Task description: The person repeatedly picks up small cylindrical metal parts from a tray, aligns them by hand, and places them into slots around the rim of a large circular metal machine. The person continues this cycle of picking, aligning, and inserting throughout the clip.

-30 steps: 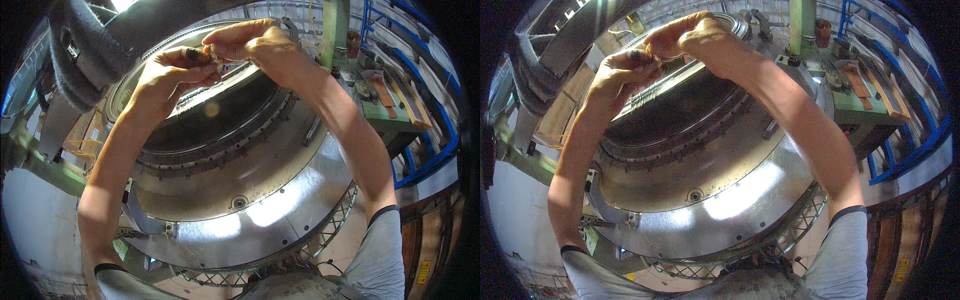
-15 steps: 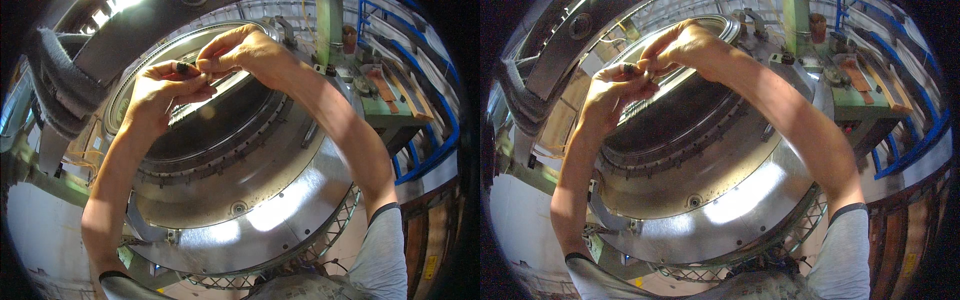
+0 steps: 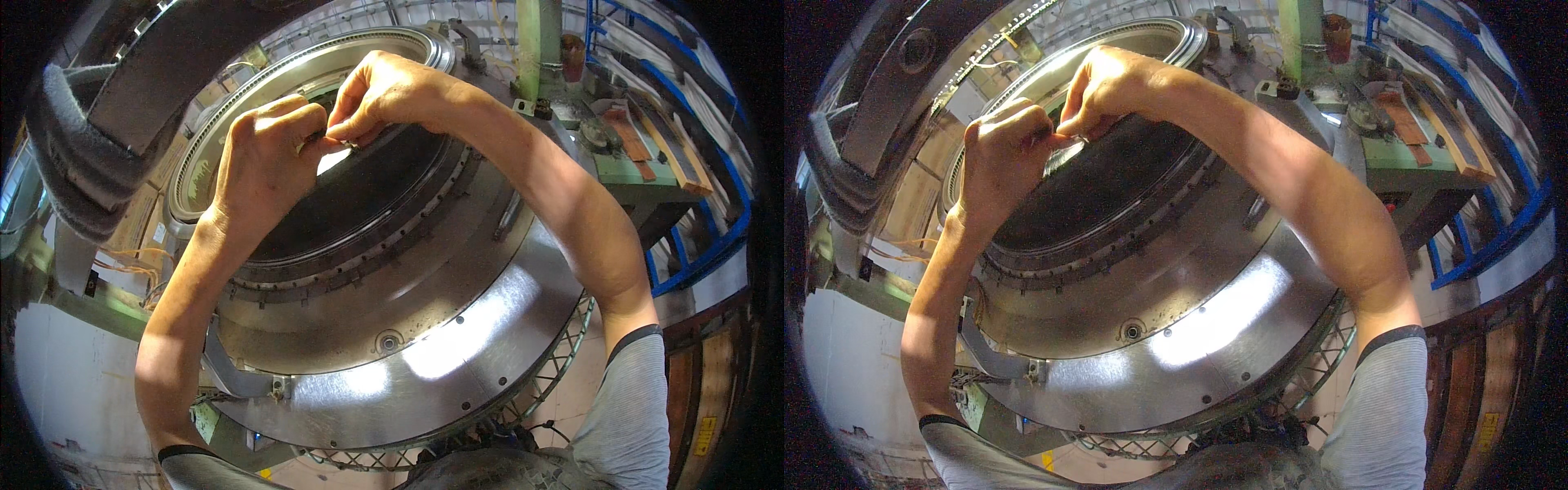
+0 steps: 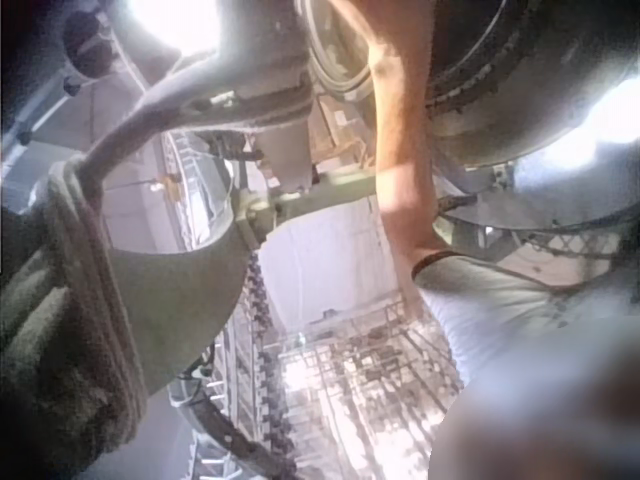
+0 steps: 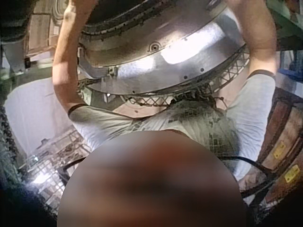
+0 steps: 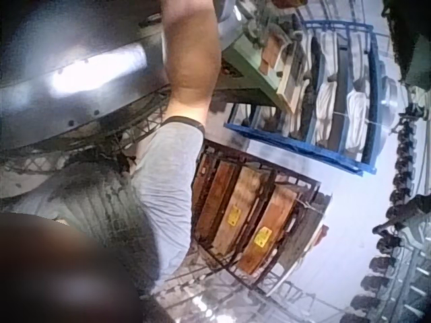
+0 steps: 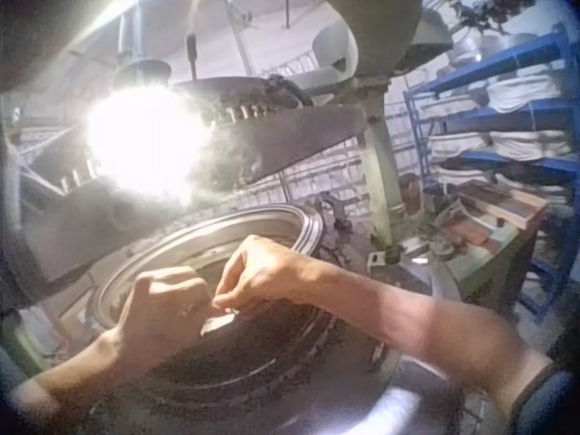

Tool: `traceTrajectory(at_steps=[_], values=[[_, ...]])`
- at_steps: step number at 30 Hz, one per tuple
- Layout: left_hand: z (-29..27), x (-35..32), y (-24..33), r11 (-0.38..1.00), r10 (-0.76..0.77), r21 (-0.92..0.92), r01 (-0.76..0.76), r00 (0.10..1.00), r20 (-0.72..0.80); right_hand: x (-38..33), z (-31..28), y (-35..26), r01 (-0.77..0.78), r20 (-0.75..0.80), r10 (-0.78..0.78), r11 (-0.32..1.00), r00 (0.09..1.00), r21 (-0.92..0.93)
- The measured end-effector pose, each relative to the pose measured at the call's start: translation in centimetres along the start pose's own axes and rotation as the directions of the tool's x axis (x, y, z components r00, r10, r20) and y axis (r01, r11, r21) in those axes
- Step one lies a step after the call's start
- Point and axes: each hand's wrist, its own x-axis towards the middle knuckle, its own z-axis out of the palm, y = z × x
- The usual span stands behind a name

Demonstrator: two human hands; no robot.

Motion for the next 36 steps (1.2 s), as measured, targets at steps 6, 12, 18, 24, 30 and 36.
traceTrajectory(at_steps=[6, 12, 18, 24, 30, 36], values=[[-0.1, -0.2, -0.1, 0.997, -0.077, 0.021, 0.075, 0.991, 0.109, 0.3, 0.2, -0.1, -0.005, -0.006, 0.005, 1.0, 1.0, -0.025], [-0.2, 0.0, 0.2, 0.998, -0.055, 0.009, 0.054, 0.994, 0.089, 0.3, 0.2, -0.2, 0.003, -0.017, -0.004, 0.999, 1.0, -0.037], [0.1, 0.5, 0.3, 0.998, -0.057, 0.009, 0.056, 0.993, 0.104, 0.1, 0.3, -0.5, 0.014, -0.056, -0.017, 0.998, 0.998, -0.059], [0.6, 0.7, 0.0, 0.997, -0.029, -0.07, 0.034, 0.997, 0.068, 0.1, 0.3, -0.5, -0.031, -0.072, 0.028, 0.998, 0.997, -0.051], [1.3, 0.5, -0.3, 0.993, -0.039, -0.11, 0.042, 0.999, 0.024, 0.2, 0.3, -0.7, -0.056, -0.1, 0.043, 0.99, 0.994, -0.127], [1.4, 0.4, -0.3, 0.987, -0.078, -0.141, 0.078, 0.997, 0.005, 0.3, 0.6, -0.9, -0.063, -0.162, 0.023, 0.967, 0.986, -0.248]])
